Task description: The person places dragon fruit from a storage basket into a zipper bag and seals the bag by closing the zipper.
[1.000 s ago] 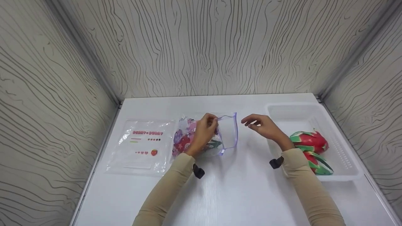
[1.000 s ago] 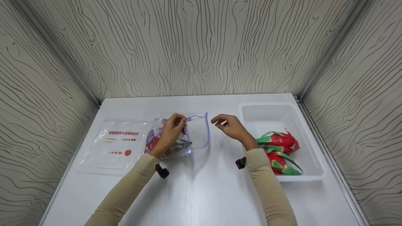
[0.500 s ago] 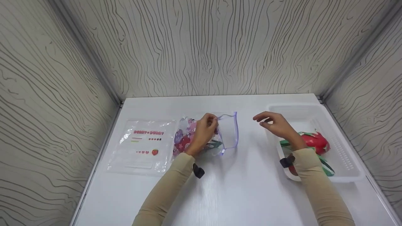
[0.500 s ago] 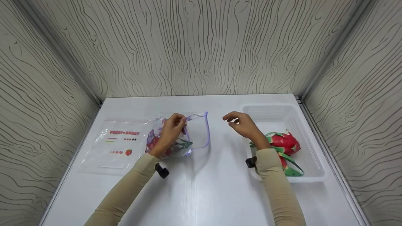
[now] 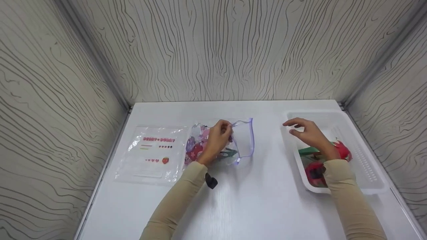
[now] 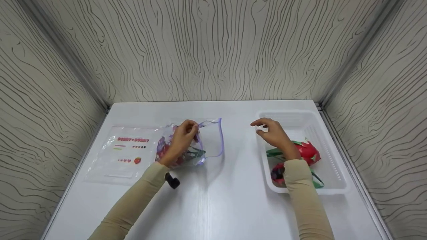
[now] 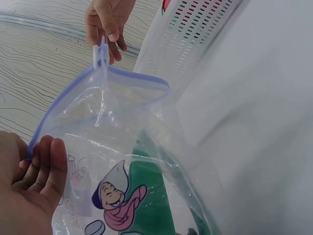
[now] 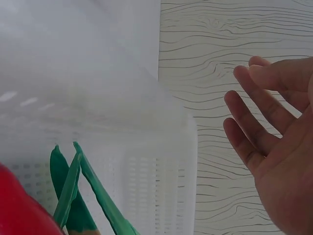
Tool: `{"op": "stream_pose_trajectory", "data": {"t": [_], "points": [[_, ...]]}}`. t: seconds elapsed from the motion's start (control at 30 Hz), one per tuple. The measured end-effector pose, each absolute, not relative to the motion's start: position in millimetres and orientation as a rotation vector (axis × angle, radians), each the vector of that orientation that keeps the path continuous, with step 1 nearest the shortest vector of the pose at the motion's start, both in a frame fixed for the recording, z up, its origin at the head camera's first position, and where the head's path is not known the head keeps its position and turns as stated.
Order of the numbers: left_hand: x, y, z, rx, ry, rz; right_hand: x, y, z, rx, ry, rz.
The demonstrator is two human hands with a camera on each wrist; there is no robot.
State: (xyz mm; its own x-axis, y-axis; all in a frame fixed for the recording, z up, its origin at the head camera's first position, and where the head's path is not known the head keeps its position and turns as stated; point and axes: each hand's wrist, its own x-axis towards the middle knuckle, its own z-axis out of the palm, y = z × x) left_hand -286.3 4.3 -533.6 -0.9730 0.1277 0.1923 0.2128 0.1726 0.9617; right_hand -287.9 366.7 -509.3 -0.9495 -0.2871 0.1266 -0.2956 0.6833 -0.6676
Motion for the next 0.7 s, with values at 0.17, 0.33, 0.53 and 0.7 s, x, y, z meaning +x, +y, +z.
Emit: {"op": "stream_pose_trajectory", "data": {"t": [0.17, 0.33, 0.53, 0.7], "points": [[-285.4, 3.4, -532.3, -0.325, -2.378, -1.961, -283.7, 380.4, -510.0, 0.481, -2.860, 1.105], [-284.9, 2.6, -532.3, -0.305, -2.417, -1.960, -282.1, 394.0, -512.5, 0.465, -2.852, 1.093], [-285.6, 1.1, -533.0, -0.309, -2.406, -1.976, -280.4, 410.3, -513.1, 0.406, -2.912, 1.106], [-285.9, -0.2, -533.7, -0.332, -2.383, -1.997, -276.3, 422.2, -513.7, 0.343, -2.956, 1.099]]}}
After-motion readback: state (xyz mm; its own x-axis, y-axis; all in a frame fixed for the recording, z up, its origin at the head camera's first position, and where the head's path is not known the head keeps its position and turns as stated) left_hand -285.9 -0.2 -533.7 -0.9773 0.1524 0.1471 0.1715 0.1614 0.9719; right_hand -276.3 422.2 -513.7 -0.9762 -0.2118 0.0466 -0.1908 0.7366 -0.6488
